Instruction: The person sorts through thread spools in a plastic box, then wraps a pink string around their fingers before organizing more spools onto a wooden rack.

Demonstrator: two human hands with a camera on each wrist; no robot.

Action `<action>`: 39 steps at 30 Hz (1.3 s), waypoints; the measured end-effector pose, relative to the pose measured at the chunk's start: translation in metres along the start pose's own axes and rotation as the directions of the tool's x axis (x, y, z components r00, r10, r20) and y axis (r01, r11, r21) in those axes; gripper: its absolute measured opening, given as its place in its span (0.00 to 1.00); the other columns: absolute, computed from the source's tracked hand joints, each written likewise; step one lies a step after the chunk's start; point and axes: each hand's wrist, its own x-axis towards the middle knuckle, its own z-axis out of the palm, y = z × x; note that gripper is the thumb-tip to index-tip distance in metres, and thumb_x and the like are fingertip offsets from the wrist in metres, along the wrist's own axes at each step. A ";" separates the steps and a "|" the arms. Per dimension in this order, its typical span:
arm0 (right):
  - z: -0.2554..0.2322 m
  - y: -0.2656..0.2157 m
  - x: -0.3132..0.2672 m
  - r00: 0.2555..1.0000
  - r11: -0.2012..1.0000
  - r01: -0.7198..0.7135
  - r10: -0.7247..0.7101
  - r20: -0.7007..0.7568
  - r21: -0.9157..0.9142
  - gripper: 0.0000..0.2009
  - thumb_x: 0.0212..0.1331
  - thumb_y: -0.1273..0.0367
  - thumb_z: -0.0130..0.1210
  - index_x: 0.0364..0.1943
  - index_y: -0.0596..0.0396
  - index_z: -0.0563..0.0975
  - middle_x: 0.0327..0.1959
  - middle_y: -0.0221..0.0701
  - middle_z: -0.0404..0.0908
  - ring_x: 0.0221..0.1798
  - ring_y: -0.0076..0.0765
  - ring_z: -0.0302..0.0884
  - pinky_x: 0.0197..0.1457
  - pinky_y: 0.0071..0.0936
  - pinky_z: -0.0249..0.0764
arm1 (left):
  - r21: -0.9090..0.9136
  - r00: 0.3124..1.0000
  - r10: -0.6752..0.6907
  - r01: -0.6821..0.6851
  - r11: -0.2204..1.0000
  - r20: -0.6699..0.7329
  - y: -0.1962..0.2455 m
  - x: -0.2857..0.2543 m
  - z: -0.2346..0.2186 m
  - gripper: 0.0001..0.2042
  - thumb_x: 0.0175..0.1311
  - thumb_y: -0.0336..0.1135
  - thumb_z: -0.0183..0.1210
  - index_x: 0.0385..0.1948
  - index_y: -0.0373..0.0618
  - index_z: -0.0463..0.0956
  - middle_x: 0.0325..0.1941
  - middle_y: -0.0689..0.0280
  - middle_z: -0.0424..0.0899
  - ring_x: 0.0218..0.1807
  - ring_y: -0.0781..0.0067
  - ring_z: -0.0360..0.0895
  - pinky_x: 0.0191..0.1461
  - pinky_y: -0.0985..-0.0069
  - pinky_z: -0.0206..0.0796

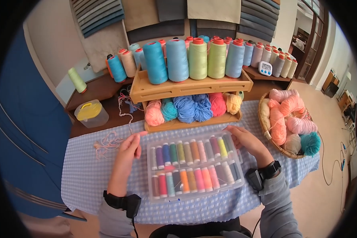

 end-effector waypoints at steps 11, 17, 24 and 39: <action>-0.005 0.013 0.008 0.977 0.992 0.123 -0.118 0.178 -0.021 0.25 0.55 0.51 0.50 0.45 0.60 0.69 0.14 0.24 0.70 0.11 0.20 0.68 0.13 0.13 0.62 | 0.464 0.872 -0.381 0.212 0.860 0.307 -0.004 -0.004 -0.013 0.29 0.64 0.61 0.32 0.36 0.41 0.70 0.24 0.64 0.77 0.24 0.76 0.74 0.28 0.82 0.63; -0.005 0.011 0.004 0.978 0.994 0.046 -0.065 0.198 0.103 0.27 0.54 0.50 0.51 0.46 0.61 0.70 0.16 0.24 0.73 0.12 0.17 0.68 0.13 0.12 0.60 | 0.568 0.764 -0.543 0.290 0.771 0.348 0.020 -0.017 -0.027 0.29 0.63 0.61 0.33 0.43 0.42 0.68 0.32 0.59 0.79 0.32 0.72 0.78 0.37 0.80 0.68; -0.012 0.013 0.002 0.946 0.985 0.018 -0.072 0.315 0.169 0.24 0.57 0.51 0.48 0.45 0.59 0.71 0.17 0.24 0.74 0.13 0.17 0.69 0.15 0.12 0.66 | 0.679 0.693 -0.645 0.304 0.668 0.323 0.014 -0.037 -0.010 0.29 0.63 0.60 0.36 0.43 0.40 0.71 0.32 0.60 0.79 0.31 0.69 0.77 0.38 0.78 0.69; -0.022 0.034 0.028 0.857 0.887 -0.006 -0.234 0.460 0.462 0.22 0.59 0.52 0.45 0.33 0.61 0.74 0.18 0.33 0.77 0.15 0.27 0.74 0.18 0.20 0.71 | 0.254 0.982 -0.103 0.061 0.965 0.156 0.035 -0.097 0.062 0.24 0.65 0.50 0.42 0.55 0.41 0.62 0.51 0.61 0.71 0.48 0.67 0.72 0.48 0.67 0.67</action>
